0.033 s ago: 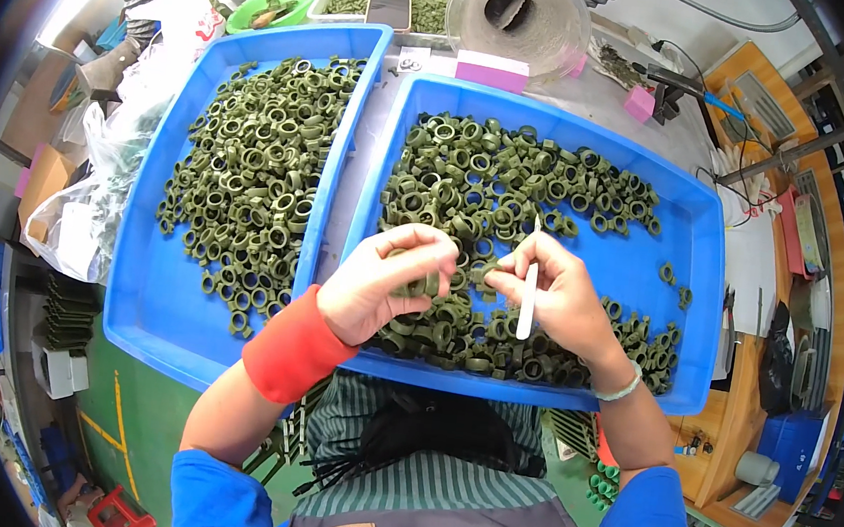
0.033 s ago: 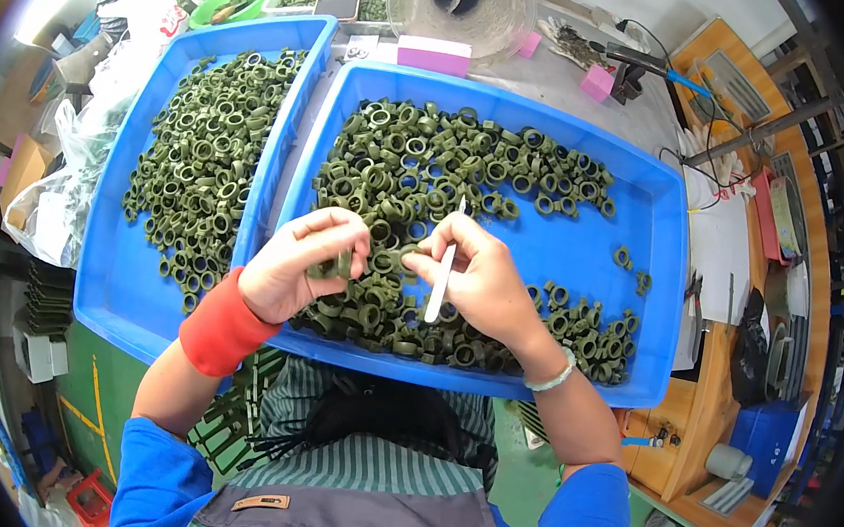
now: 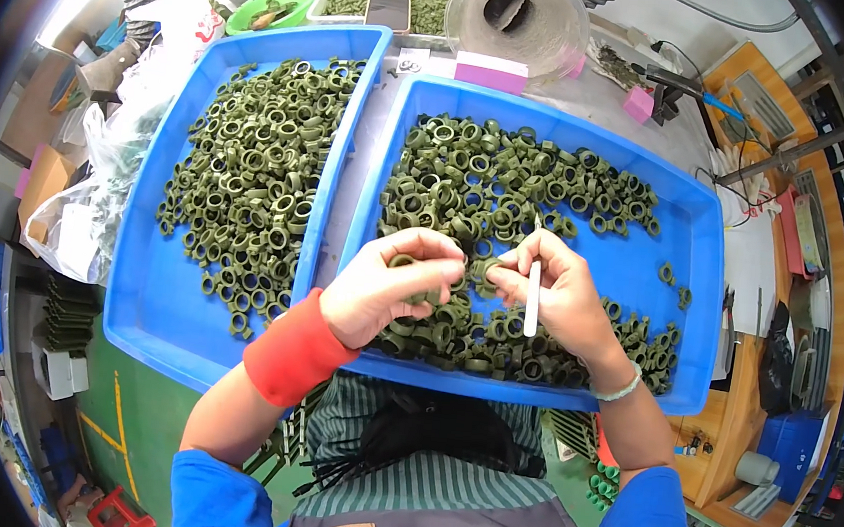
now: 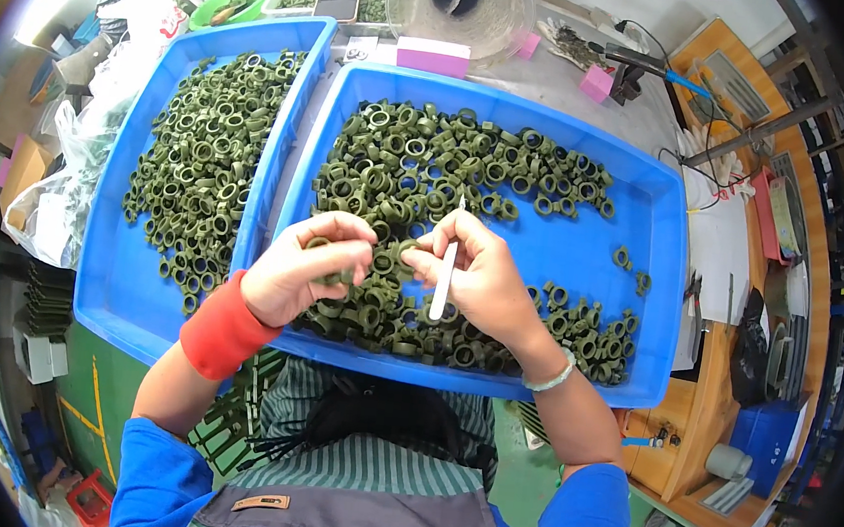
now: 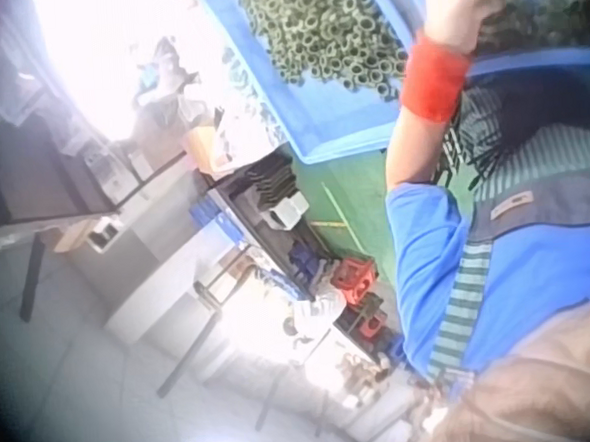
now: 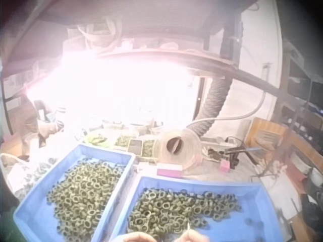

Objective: The person repeatedly picks small green plastic rings from a blue bin and uses a small metal tool to scrape or trim the inner edges. After each ring is processed, it is placed back into the same bin. The task continues consistently throughout the clip.

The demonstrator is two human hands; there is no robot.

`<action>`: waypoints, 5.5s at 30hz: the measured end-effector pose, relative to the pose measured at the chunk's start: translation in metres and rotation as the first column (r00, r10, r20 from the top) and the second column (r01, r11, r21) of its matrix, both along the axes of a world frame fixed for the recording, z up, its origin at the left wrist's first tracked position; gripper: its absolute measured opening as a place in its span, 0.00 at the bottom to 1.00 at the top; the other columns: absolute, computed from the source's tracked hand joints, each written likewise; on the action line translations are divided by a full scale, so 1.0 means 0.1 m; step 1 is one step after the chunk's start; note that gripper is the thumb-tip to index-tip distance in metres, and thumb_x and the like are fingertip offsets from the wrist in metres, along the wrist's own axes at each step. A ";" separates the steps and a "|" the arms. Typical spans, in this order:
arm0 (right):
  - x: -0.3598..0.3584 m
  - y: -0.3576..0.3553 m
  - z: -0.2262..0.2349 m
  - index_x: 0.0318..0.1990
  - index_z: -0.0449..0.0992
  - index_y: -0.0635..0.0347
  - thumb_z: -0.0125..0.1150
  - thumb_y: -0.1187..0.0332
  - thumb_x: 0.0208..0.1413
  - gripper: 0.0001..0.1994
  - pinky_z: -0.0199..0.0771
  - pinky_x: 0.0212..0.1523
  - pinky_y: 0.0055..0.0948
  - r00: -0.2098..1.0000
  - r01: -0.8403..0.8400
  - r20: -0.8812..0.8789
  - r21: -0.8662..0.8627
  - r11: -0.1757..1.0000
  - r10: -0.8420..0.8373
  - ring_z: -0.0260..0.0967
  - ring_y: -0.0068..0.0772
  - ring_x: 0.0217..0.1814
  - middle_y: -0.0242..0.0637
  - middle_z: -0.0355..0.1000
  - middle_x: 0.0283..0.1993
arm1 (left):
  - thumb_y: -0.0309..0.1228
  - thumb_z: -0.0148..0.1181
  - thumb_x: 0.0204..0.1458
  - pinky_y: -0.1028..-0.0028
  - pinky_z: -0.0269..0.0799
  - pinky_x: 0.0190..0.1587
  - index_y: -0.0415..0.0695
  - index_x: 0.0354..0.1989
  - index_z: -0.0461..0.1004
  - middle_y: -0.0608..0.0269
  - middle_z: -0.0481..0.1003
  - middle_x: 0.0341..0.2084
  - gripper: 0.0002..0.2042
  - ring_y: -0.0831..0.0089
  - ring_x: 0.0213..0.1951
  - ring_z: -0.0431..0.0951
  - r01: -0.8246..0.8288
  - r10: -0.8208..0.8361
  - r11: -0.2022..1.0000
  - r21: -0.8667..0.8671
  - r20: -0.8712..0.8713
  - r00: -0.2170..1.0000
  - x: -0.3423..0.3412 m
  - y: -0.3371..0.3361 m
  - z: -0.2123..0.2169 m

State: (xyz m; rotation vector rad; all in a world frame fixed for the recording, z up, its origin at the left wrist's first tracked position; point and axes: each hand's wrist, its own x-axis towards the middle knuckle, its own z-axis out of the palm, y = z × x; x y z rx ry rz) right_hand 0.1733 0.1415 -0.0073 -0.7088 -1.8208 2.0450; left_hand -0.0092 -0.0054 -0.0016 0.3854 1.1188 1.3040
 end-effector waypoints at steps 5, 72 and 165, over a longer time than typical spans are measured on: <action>-0.03 -0.05 0.08 0.35 0.63 0.59 0.65 0.76 0.58 0.13 0.85 0.41 0.28 0.992 0.018 -0.119 -0.099 0.995 -0.030 0.79 0.29 0.40 0.40 0.75 0.42 | 0.25 0.64 0.57 0.82 0.66 0.28 0.42 0.51 0.73 0.67 0.76 0.33 0.14 0.83 0.31 0.74 0.079 -0.070 0.994 0.074 -0.115 0.991 0.15 0.01 -0.03; -0.02 -0.01 0.08 0.38 0.59 0.58 0.60 0.78 0.62 0.12 0.75 0.56 0.32 0.942 -0.167 -0.305 -0.074 0.983 0.137 0.73 0.29 0.53 0.44 0.73 0.50 | 0.25 0.56 0.63 0.71 0.79 0.50 0.35 0.57 0.72 0.57 0.78 0.47 0.15 0.71 0.46 0.81 -0.019 0.078 0.962 0.273 -0.204 0.976 0.10 0.06 -0.02; 0.08 0.02 0.26 0.39 0.81 0.63 0.66 0.74 0.56 0.05 0.72 0.32 0.27 0.962 0.125 -0.253 0.739 0.662 0.101 0.74 0.30 0.31 0.38 0.79 0.32 | 0.20 0.60 0.59 0.71 0.82 0.47 0.37 0.54 0.74 0.61 0.75 0.45 0.14 0.73 0.46 0.79 -0.093 0.199 0.922 0.375 -0.256 0.946 0.13 0.04 -0.03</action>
